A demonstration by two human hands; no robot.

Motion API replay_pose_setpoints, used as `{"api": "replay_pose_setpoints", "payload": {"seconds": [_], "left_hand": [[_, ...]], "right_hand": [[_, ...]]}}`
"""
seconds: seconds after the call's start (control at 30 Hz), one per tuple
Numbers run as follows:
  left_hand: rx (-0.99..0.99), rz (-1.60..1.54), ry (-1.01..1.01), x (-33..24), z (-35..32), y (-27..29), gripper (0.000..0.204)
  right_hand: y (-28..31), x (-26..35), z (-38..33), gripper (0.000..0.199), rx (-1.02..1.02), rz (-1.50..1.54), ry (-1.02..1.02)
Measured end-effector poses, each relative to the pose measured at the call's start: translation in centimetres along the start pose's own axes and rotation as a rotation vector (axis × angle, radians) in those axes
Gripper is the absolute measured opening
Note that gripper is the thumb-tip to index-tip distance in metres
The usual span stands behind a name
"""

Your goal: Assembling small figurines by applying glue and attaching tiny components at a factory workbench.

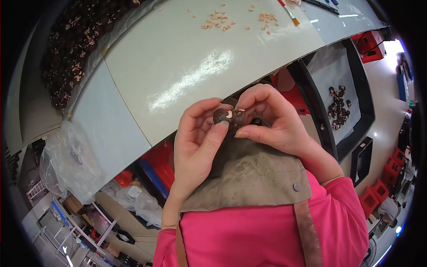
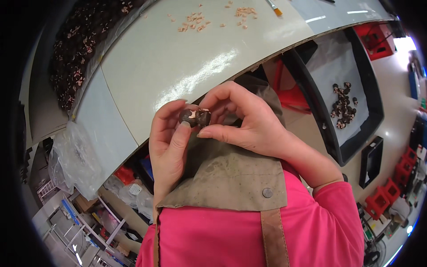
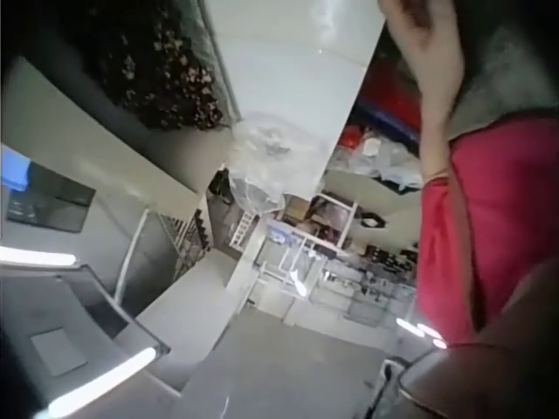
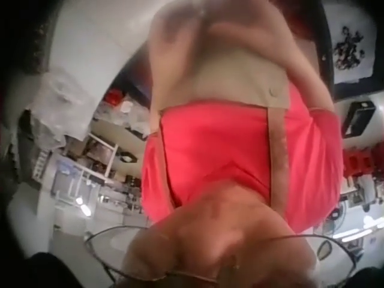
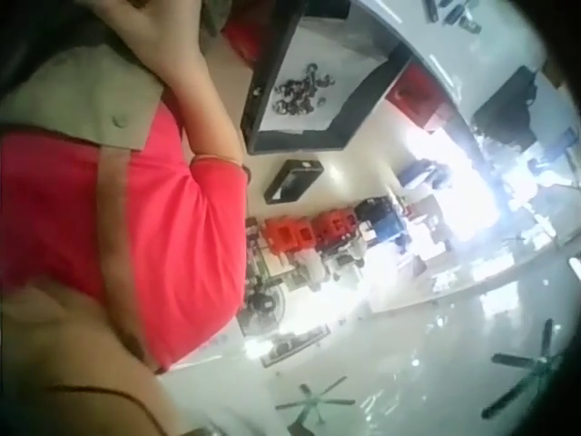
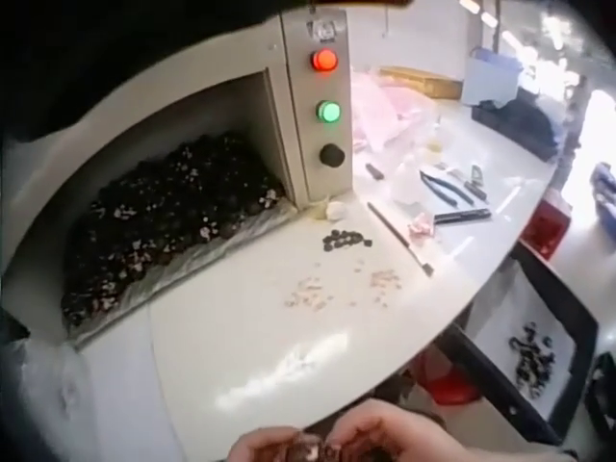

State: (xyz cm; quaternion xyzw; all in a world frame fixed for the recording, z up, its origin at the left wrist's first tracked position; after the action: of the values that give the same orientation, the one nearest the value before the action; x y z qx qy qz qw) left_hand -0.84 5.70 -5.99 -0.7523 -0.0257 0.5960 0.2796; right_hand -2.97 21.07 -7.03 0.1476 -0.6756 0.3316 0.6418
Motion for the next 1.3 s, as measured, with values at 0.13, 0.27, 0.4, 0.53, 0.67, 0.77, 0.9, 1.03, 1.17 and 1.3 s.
{"api": "replay_pose_setpoints", "payload": {"seconds": [0.13,0.27,0.4,0.53,0.67,0.77,0.9,1.03,1.17,1.3], "left_hand": [[0.015,0.035,0.03,0.8,-0.5,-0.6,0.033],[-0.006,0.04,0.084,2.2,-0.8,-0.8,0.03],[-0.023,0.022,0.112,3.0,-0.7,-1.0,0.031],[-0.018,-0.017,0.117,3.6,-0.6,-0.7,0.031],[0.009,-0.013,0.106,3.8,-1.0,-0.6,0.032],[0.013,-0.018,0.1,3.9,-1.1,-0.4,0.032],[0.018,0.025,0.086,3.9,-0.8,-1.1,0.033],[0.039,0.048,0.053,3.7,-0.5,-1.4,0.033],[0.062,0.08,0.044,3.5,-0.4,-1.4,0.033],[0.094,0.018,0.019,3.2,-0.3,-1.4,0.033]], "right_hand": [[-0.6,-1.1,-1.4,0.042,0.004,0.097,-0.002],[-0.4,-2.1,-2.5,0.04,0.001,0.211,-0.029],[0.1,-2.6,-2.9,0.038,-0.017,0.194,-0.039],[0.2,-3.1,-3.1,0.036,-0.033,0.12,-0.023],[-0.1,-3.4,-3.2,0.032,-0.027,0.101,-0.041],[-0.3,-3.5,-3.3,0.031,-0.025,0.077,-0.043],[0.4,-3.3,-3.8,0.031,-0.036,-0.03,-0.024],[0.6,-2.8,-4.0,0.032,-0.076,-0.1,-0.033],[0.7,-2.7,-3.9,0.033,-0.068,-0.208,-0.011],[0.6,-2.1,-3.5,0.033,-0.049,-0.307,0.044]]}}
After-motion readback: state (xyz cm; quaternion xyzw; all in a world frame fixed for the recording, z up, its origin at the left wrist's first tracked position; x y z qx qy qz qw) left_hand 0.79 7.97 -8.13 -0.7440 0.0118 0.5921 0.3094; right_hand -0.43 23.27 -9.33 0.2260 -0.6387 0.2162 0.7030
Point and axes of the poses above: each hand's wrist, its own z-axis towards the middle knuckle, its own y-axis out of the back of the hand, x = y × z, the point moved 5 cm from there along z, towards the middle knuckle, and after that the axes turned 14 degrees about x, right-handed, at the moved point
